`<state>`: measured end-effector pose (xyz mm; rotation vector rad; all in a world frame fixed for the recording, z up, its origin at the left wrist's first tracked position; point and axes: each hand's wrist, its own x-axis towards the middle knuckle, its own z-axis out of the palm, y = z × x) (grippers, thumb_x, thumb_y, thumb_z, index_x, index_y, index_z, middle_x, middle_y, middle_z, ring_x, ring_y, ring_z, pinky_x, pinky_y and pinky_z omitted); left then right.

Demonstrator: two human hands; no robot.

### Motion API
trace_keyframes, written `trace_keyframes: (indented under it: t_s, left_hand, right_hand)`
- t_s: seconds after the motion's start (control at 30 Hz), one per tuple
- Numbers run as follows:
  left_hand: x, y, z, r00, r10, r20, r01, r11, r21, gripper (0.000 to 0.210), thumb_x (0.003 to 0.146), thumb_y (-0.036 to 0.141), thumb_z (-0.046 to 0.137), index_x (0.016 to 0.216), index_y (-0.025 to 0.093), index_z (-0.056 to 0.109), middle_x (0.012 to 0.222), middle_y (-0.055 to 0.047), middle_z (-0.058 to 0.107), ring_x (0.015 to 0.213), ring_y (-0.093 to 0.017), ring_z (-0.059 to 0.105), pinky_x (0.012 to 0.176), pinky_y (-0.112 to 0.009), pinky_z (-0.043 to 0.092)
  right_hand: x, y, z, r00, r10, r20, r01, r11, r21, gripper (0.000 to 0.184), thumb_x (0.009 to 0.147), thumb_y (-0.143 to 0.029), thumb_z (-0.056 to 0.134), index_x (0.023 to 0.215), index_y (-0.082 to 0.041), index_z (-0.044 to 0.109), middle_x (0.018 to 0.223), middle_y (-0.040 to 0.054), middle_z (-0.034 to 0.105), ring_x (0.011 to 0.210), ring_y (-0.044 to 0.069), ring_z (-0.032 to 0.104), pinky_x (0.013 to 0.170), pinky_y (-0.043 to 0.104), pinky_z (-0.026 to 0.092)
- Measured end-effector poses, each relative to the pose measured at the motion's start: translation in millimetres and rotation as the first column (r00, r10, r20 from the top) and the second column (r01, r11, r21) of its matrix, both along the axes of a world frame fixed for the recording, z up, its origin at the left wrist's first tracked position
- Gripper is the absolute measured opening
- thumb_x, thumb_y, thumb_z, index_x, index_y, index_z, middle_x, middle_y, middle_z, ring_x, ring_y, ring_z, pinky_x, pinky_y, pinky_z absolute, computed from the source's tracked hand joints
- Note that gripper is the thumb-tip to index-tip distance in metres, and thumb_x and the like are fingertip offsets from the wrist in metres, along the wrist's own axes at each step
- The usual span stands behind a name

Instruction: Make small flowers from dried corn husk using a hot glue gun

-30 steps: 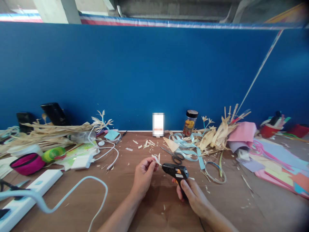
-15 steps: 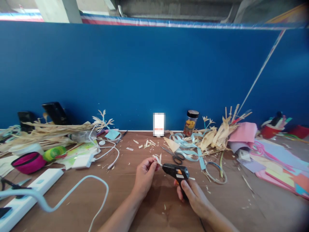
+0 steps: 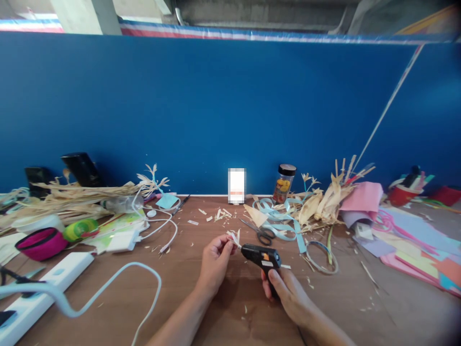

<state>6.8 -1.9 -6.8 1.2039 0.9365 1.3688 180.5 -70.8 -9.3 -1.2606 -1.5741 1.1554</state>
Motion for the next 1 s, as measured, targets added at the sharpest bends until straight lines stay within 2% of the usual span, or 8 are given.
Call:
trace_keyframes:
  t_s: [0.23, 0.6, 0.8, 0.9, 1.0]
  left_hand:
    - [-1.1, -0.2, -1.8, 1.000, 0.008, 0.011, -0.007, 1.000, -0.018, 0.015, 0.073, 0.027, 0.055, 0.082, 0.015, 0.059, 0.076, -0.002, 0.062, 0.071, -0.013, 0.057, 0.069, -0.025, 0.045]
    - [-2.0, 0.3, -1.5, 0.999, 0.024, -0.021, -0.024, 1.000, -0.003, 0.017, 0.073, 0.028, 0.055, 0.081, 0.014, 0.059, 0.073, -0.003, 0.061, 0.068, -0.014, 0.056, 0.066, -0.025, 0.045]
    - [-1.9, 1.2, -0.5, 0.999, 0.039, -0.032, -0.039, 0.999, 0.002, 0.016, 0.073, 0.028, 0.054, 0.079, 0.014, 0.059, 0.069, -0.002, 0.061, 0.064, -0.012, 0.055, 0.063, -0.023, 0.043]
    - [-1.3, 1.5, -0.5, 0.999, 0.040, -0.016, -0.040, 0.999, 0.005, 0.016, 0.072, 0.028, 0.055, 0.080, 0.015, 0.060, 0.069, -0.002, 0.062, 0.063, -0.012, 0.055, 0.064, -0.023, 0.043]
    - [-1.5, 1.8, 0.4, 0.998, 0.059, -0.022, -0.059, 0.998, -0.006, 0.018, 0.071, 0.030, 0.056, 0.079, 0.014, 0.060, 0.069, -0.002, 0.063, 0.063, -0.013, 0.056, 0.063, -0.024, 0.044]
  right_hand:
    - [0.5, -0.4, -0.4, 0.999, -0.002, 0.049, 0.001, 1.000, 0.015, 0.038, 0.086, -0.042, 0.027, 0.074, -0.015, 0.050, 0.054, -0.0016, 0.050, 0.050, 0.010, 0.046, 0.049, 0.020, 0.036]
    - [2.0, 0.1, -3.0, 1.000, 0.011, -0.025, -0.010, 1.000, 0.007, 0.037, 0.086, -0.043, 0.026, 0.080, -0.015, 0.049, 0.054, -0.0021, 0.049, 0.047, 0.009, 0.044, 0.047, 0.021, 0.035]
    - [3.4, -1.8, -3.7, 0.997, -0.017, -0.071, 0.021, 0.998, 0.057, 0.039, 0.086, -0.043, 0.025, 0.089, -0.014, 0.050, 0.056, -0.0013, 0.049, 0.050, 0.011, 0.045, 0.051, 0.023, 0.036]
    - [4.6, -2.4, -4.1, 0.999, -0.050, -0.017, 0.052, 0.992, 0.114, 0.040, 0.086, -0.043, 0.025, 0.078, -0.014, 0.052, 0.057, 0.0003, 0.050, 0.053, 0.012, 0.046, 0.053, 0.024, 0.036]
    - [7.2, -4.1, 2.1, 0.984, -0.153, 0.091, 0.128, 0.963, 0.239, 0.037, 0.085, -0.041, 0.029, 0.067, -0.017, 0.051, 0.061, 0.0013, 0.050, 0.058, 0.014, 0.046, 0.056, 0.024, 0.036]
